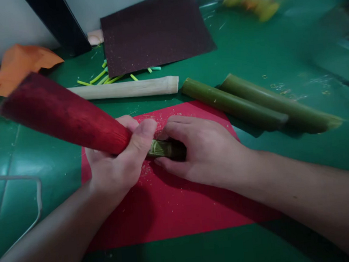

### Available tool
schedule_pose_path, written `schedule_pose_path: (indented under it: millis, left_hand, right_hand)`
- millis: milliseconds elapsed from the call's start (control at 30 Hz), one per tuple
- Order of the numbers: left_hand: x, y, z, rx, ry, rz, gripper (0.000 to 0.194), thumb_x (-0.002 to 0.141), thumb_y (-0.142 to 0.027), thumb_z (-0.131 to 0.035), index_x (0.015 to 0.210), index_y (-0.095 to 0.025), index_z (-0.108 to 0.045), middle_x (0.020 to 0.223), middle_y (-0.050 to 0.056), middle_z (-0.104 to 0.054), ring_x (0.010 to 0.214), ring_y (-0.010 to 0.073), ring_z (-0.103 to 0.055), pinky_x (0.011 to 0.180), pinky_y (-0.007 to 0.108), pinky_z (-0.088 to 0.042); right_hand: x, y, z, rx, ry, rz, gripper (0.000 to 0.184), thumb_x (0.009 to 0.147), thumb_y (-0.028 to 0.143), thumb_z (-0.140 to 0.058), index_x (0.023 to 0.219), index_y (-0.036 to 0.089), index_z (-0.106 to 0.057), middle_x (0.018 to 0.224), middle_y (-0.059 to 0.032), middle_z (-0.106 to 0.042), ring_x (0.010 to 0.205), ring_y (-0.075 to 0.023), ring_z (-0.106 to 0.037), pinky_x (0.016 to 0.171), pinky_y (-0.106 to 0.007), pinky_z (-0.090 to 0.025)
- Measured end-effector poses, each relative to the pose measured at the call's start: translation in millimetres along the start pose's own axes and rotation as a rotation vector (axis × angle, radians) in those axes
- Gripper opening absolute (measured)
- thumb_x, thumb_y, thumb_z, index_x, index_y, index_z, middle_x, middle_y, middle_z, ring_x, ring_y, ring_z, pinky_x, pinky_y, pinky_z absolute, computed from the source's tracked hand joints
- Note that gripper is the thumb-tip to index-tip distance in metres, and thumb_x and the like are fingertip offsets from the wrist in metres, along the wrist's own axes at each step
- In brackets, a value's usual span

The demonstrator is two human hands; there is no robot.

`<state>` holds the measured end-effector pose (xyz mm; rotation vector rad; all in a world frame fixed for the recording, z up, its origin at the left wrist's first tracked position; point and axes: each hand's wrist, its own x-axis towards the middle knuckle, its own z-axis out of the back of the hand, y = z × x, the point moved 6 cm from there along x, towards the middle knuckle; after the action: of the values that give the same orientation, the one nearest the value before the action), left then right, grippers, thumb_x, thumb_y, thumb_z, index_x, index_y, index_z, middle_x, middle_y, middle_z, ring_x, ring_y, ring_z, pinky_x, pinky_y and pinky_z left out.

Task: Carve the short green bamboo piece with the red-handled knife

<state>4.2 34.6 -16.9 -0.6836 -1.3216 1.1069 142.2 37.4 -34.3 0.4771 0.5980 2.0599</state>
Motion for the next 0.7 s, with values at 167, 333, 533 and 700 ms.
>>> schedule_pose_path:
  millis: [167, 333, 533, 700]
  left_hand:
    - [0.0, -0.5, -4.1, 0.004, 0.058, -0.006, 0.045, 0.083, -0.047, -0.074, 0.050, -0.022, -0.054, 0.043, -0.003, -0.042, 0.042, 0.0102, -0.047, 0.044, 0.027, -0.045]
    - [1.4, 0.1, -3.0, 0.022, 0.085, -0.069, 0.043, 0.086, -0.043, -0.071, 0.052, -0.022, -0.056, 0.046, -0.004, -0.050, 0.041, 0.0083, -0.048, 0.042, 0.025, -0.045]
    - [1.1, 1.9, 0.4, 0.043, 0.041, -0.115, 0.032, 0.084, -0.039, -0.075, 0.059, -0.024, -0.063, 0.054, -0.005, -0.060, 0.046, 0.0097, -0.054, 0.044, 0.026, -0.047]
    - [2.1, 2.6, 1.4, 0.035, 0.015, -0.095, 0.025, 0.082, -0.040, -0.078, 0.065, -0.025, -0.067, 0.056, -0.005, -0.062, 0.046, 0.0102, -0.054, 0.043, 0.027, -0.046]
  right_hand:
    - [-0.9, 0.0, 0.0, 0.014, -0.003, 0.003, 0.019, 0.080, 0.032, -0.068, 0.090, 0.016, -0.068, 0.085, -0.0041, -0.066, 0.075, -0.0169, -0.056, 0.064, -0.030, -0.037]
    - [-1.4, -0.2, -0.8, 0.034, 0.002, 0.001, 0.019, 0.080, 0.031, -0.068, 0.092, 0.016, -0.069, 0.087, -0.0046, -0.068, 0.078, -0.0179, -0.058, 0.067, -0.030, -0.039]
    - [-1.8, 0.2, -2.1, 0.033, -0.007, 0.006, 0.022, 0.080, 0.032, -0.067, 0.095, 0.015, -0.070, 0.091, -0.0062, -0.070, 0.081, -0.0193, -0.061, 0.069, -0.031, -0.042]
    - [-1.6, -0.7, -2.9, 0.021, 0.002, -0.026, 0.026, 0.080, 0.032, -0.065, 0.099, 0.016, -0.072, 0.096, -0.0077, -0.071, 0.090, -0.0231, -0.063, 0.073, -0.033, -0.044]
